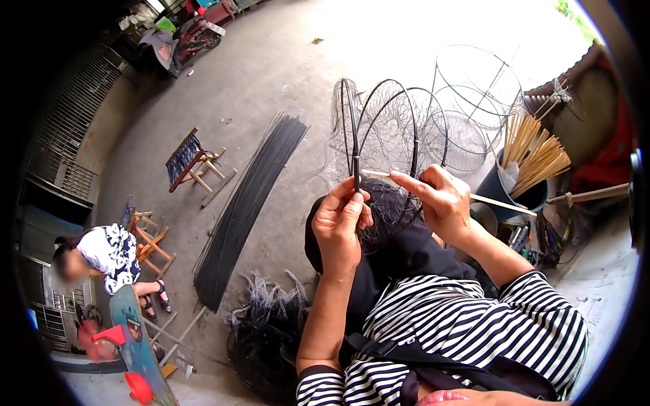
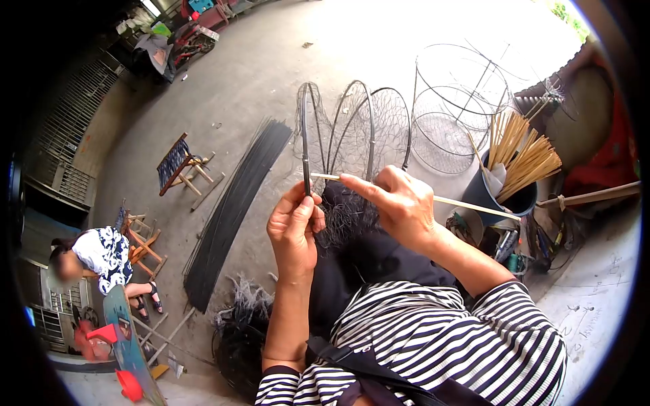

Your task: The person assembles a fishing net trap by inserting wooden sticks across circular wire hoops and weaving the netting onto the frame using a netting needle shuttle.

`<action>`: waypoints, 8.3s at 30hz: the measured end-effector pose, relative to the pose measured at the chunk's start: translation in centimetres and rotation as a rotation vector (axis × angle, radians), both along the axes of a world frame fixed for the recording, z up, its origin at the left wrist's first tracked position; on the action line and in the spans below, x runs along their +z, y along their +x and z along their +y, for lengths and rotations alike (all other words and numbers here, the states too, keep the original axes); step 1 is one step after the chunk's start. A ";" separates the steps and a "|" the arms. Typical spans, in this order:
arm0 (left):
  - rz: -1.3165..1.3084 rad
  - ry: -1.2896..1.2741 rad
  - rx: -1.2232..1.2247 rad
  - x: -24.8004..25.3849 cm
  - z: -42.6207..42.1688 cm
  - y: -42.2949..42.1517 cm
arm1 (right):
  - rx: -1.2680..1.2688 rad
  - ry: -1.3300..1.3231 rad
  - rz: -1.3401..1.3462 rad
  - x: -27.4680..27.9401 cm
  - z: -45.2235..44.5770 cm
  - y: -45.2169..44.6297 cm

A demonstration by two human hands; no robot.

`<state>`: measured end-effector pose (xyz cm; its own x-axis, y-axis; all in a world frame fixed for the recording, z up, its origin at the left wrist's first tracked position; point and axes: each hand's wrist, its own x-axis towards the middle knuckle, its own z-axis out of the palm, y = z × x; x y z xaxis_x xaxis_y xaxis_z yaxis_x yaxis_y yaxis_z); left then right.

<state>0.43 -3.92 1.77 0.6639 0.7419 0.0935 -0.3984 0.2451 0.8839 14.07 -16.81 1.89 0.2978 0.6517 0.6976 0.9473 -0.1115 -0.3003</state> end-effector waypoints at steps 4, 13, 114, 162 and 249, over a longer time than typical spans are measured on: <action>-0.053 -0.018 -0.062 -0.2 -0.1 0.0 | 0.091 0.079 0.013 0.7 1.1 -0.3; 0.188 0.233 -0.126 0.7 3.6 -2.7 | 0.405 0.049 0.247 2.9 4.4 0.6; 0.082 -0.068 0.057 -1.4 1.4 -0.6 | 0.407 -0.210 0.132 3.4 5.8 1.0; -0.135 -0.190 -0.201 0.2 1.4 -1.7 | 0.564 -0.117 0.390 4.1 3.6 3.4; 0.430 0.929 0.341 -1.6 13.1 -5.3 | 0.159 -0.217 0.244 3.7 7.5 7.0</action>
<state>-4.90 9.18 0.12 0.5473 0.6526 0.5239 0.0692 -0.6592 0.7488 21.04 -9.28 5.57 0.3213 0.8285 0.4587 0.8613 -0.0543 -0.5053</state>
